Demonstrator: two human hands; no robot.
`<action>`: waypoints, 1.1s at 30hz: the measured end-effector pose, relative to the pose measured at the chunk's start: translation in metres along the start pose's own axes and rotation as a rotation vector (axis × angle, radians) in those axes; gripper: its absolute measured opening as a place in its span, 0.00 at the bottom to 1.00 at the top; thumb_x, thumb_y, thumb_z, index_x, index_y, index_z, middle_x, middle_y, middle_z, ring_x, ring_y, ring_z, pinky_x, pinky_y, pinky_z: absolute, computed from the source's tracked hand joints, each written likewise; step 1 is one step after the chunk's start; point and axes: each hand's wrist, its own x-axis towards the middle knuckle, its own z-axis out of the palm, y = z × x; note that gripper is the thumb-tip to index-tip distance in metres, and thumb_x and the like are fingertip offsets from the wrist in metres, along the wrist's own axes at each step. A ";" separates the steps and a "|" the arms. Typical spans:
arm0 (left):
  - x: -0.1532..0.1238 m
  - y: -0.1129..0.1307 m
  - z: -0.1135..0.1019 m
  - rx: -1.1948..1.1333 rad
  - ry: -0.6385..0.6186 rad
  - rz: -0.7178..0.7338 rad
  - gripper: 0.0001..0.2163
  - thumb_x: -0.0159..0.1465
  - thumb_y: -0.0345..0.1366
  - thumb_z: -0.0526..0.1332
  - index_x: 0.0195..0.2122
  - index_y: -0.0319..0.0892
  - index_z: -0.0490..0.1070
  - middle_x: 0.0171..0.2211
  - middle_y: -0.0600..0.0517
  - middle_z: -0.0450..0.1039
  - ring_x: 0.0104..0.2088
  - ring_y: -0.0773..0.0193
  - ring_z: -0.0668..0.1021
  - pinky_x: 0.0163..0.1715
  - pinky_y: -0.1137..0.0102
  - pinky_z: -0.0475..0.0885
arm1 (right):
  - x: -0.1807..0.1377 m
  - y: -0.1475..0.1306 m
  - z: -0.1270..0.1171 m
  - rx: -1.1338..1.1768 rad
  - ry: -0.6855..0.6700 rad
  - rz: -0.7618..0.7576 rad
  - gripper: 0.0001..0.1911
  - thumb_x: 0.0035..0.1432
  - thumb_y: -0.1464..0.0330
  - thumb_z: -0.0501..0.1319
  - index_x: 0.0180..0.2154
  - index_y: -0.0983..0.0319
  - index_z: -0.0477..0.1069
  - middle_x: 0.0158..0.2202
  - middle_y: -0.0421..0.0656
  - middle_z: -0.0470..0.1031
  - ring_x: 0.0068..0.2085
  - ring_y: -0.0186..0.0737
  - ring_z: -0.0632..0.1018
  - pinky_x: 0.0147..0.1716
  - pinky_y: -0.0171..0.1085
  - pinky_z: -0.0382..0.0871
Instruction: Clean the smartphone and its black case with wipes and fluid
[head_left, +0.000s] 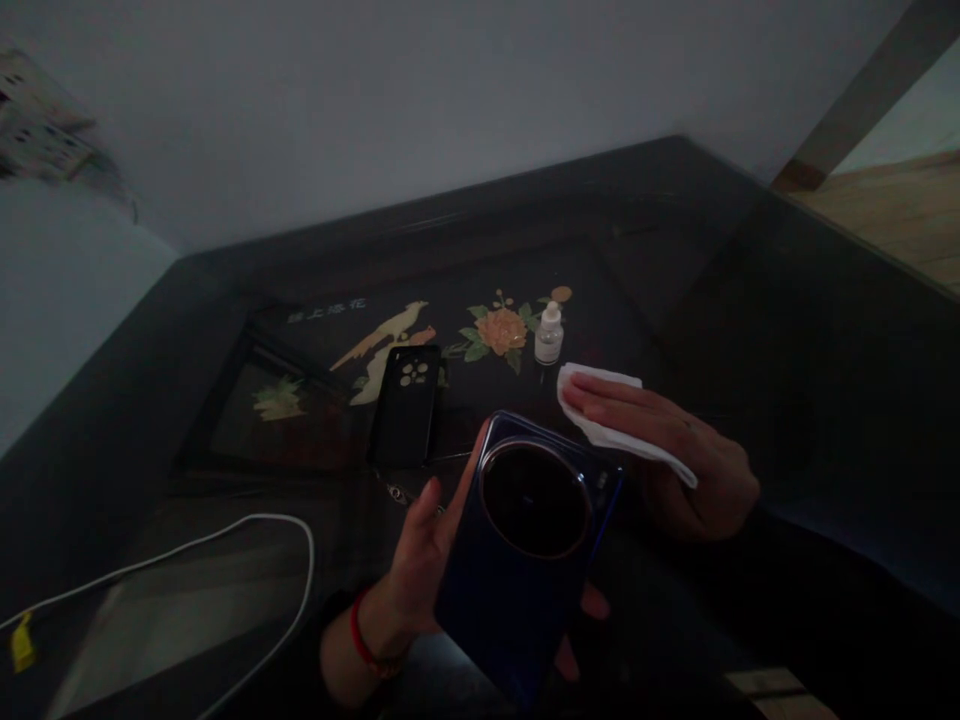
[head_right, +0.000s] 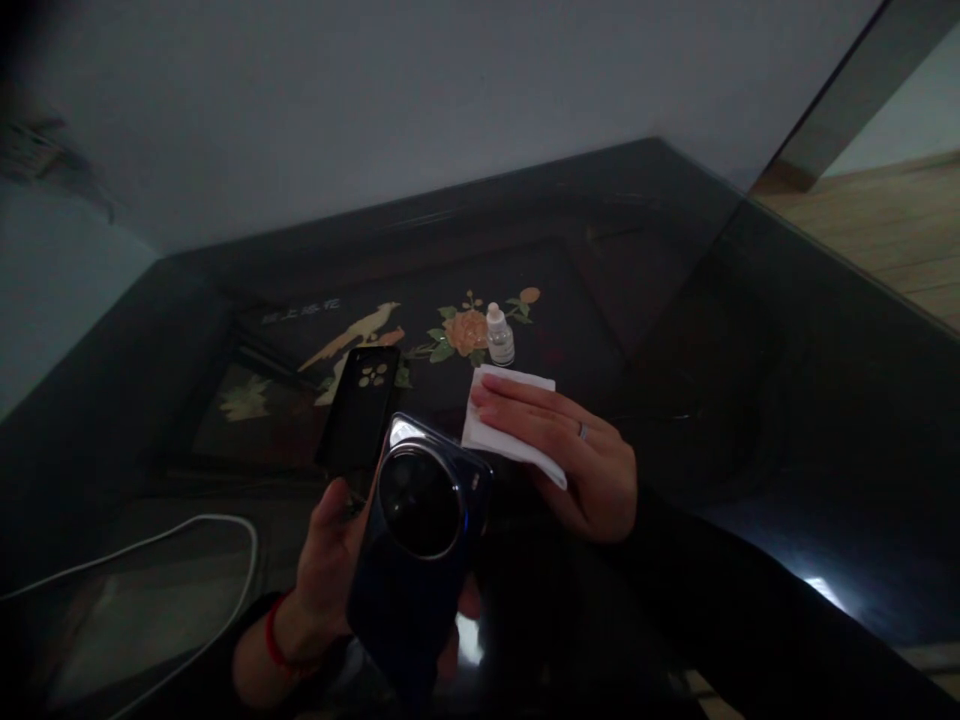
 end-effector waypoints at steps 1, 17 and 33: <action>0.000 0.000 0.000 -0.012 -0.021 -0.001 0.37 0.63 0.58 0.48 0.68 0.58 0.29 0.58 0.44 0.68 0.48 0.46 0.77 0.42 0.52 0.71 | 0.000 0.001 0.000 0.010 0.014 0.001 0.21 0.68 0.70 0.49 0.61 0.63 0.62 0.57 0.52 0.71 0.60 0.48 0.69 0.57 0.49 0.67; 0.006 0.001 -0.004 0.091 0.080 -0.026 0.27 0.67 0.54 0.43 0.67 0.63 0.39 0.65 0.43 0.58 0.54 0.43 0.73 0.46 0.51 0.68 | 0.001 0.009 0.012 0.046 -0.101 -0.139 0.20 0.68 0.71 0.48 0.58 0.70 0.62 0.56 0.56 0.71 0.62 0.45 0.67 0.57 0.45 0.67; 0.005 0.005 0.000 0.100 0.245 0.243 0.27 0.69 0.49 0.43 0.66 0.68 0.31 0.65 0.47 0.59 0.54 0.45 0.74 0.45 0.50 0.72 | 0.003 0.002 0.010 -0.270 -0.118 -0.169 0.23 0.62 0.78 0.54 0.59 0.68 0.62 0.51 0.55 0.75 0.60 0.47 0.70 0.56 0.45 0.71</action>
